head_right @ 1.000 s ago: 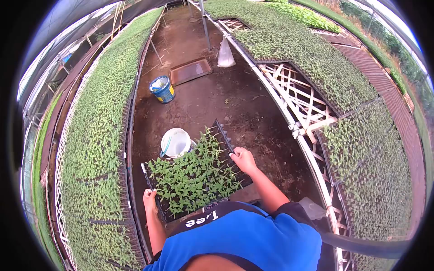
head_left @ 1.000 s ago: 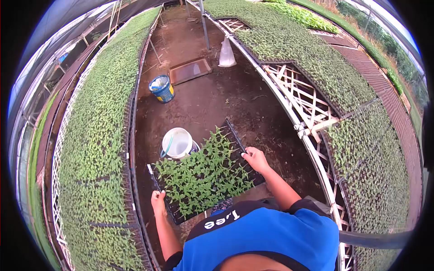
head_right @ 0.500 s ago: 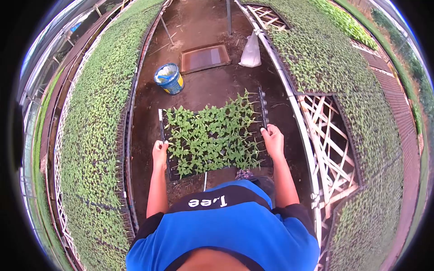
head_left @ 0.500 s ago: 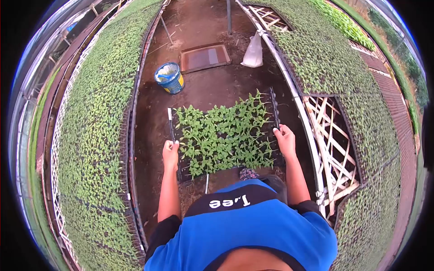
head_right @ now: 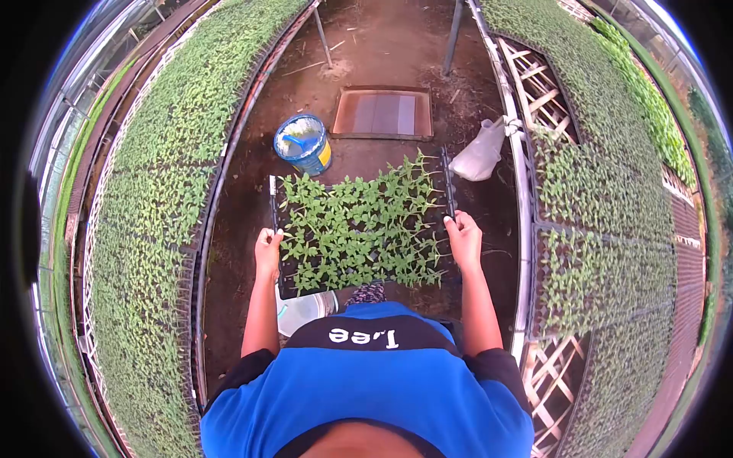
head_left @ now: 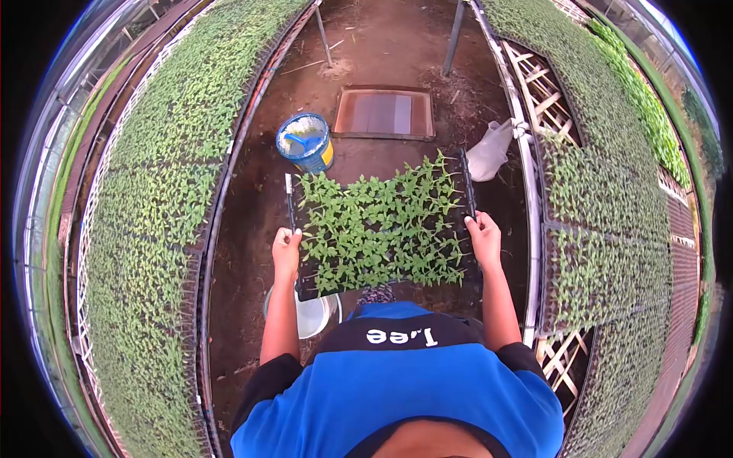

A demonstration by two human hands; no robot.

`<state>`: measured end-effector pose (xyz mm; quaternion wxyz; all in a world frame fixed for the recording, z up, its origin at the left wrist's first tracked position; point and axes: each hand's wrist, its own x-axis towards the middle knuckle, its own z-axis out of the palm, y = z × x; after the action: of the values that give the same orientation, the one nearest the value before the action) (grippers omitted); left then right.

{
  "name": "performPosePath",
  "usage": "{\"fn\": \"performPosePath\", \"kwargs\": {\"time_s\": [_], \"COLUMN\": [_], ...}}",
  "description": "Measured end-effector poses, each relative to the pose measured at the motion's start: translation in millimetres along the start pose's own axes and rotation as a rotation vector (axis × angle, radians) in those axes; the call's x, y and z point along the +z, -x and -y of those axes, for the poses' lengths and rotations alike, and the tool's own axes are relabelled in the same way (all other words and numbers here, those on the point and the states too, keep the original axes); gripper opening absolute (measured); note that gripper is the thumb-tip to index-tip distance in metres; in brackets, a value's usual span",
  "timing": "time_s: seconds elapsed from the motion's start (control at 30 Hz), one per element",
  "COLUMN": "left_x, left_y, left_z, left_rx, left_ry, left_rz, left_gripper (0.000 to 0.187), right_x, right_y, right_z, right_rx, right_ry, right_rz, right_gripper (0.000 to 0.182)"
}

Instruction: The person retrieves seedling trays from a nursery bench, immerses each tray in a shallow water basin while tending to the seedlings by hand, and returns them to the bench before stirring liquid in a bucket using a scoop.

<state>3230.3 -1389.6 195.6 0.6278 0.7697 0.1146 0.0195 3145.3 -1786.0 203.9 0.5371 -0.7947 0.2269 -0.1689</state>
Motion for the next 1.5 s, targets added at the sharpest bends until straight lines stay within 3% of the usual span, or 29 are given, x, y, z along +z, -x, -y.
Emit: {"fn": "performPosePath", "kwargs": {"time_s": [0.1, 0.13, 0.23, 0.27, 0.37, 0.57, 0.8, 0.87, 0.97, 1.0, 1.07, 1.17, 1.23, 1.43, 1.5], "left_x": [56.8, 76.2, 139.2, 158.5, 209.1, 312.3, 418.9, 444.9, 484.2, 495.0, 520.8, 553.2, 573.1, 592.0, 591.9], "left_y": [-96.2, -132.9, -224.4, -252.2, -333.3, -488.7, -676.3, -725.4, -793.4, -816.4, -859.2, -920.2, -966.3, -1072.4, -1097.9], "left_z": [10.1, 13.8, 4.9, -1.5, -18.5, -35.3, 23.6, 51.4, 88.8, 107.4, 152.2, 222.1, 265.1, 384.1, 422.3], "left_rx": [-0.026, -0.009, 0.013, 0.001, -0.009, -0.066, -0.069, -0.055, -0.134, -0.16, -0.208, -0.206, -0.228, -0.169, -0.078], "left_ry": [-0.001, -0.031, -0.098, -0.096, -0.111, -0.164, -0.529, -0.647, -0.711, -0.737, -0.78, -0.825, -0.808, -0.827, -0.706], "left_rz": [0.034, 0.043, 0.036, 0.048, 0.082, 0.122, 0.079, 0.094, 0.071, 0.065, 0.045, 0.005, 0.002, -0.029, -0.001], "left_gripper": [0.025, 0.025, 0.027, 0.027, 0.027, 0.026, 0.027, 0.025, 0.026, 0.026, 0.026, 0.025, 0.023, 0.016, 0.018], "right_x": [35.2, 48.1, 63.5, 67.1, 82.9, 134.2, 233.3, 265.1, 319.5, 333.1, 365.2, 407.7, 433.1, 477.7, 485.6], "right_y": [-92.9, -127.0, -218.3, -248.8, -338.6, -516.7, -720.1, -762.2, -826.0, -844.3, -878.7, -919.5, -950.7, -1006.8, -1021.5], "right_z": [-15.4, -23.4, -15.3, -7.5, -3.9, -52.7, -138.6, -168.6, -240.7, -258.1, -286.2, -341.8, -383.6, -506.3, -537.8], "right_rx": [0.001, -0.122, -0.027, 0.157, 0.074, 0.043, 0.173, 0.23, 0.11, 0.262, 0.234, 0.377, 0.457, 0.441, 0.452], "right_ry": [0.019, 0.018, 0.135, 0.106, 0.078, 0.046, 0.104, 0.13, 0.24, 0.169, 0.252, 0.563, 0.616, 0.642, 0.644], "right_rz": [-0.03, -0.047, -0.037, -0.017, -0.069, -0.106, -0.033, -0.003, -0.038, 0.016, -0.016, -0.027, 0.008, -0.082, -0.089], "right_gripper": [0.032, 0.019, 0.031, 0.031, 0.031, 0.031, 0.03, 0.031, 0.031, 0.032, 0.033, 0.032, 0.03, 0.03, 0.03]}}
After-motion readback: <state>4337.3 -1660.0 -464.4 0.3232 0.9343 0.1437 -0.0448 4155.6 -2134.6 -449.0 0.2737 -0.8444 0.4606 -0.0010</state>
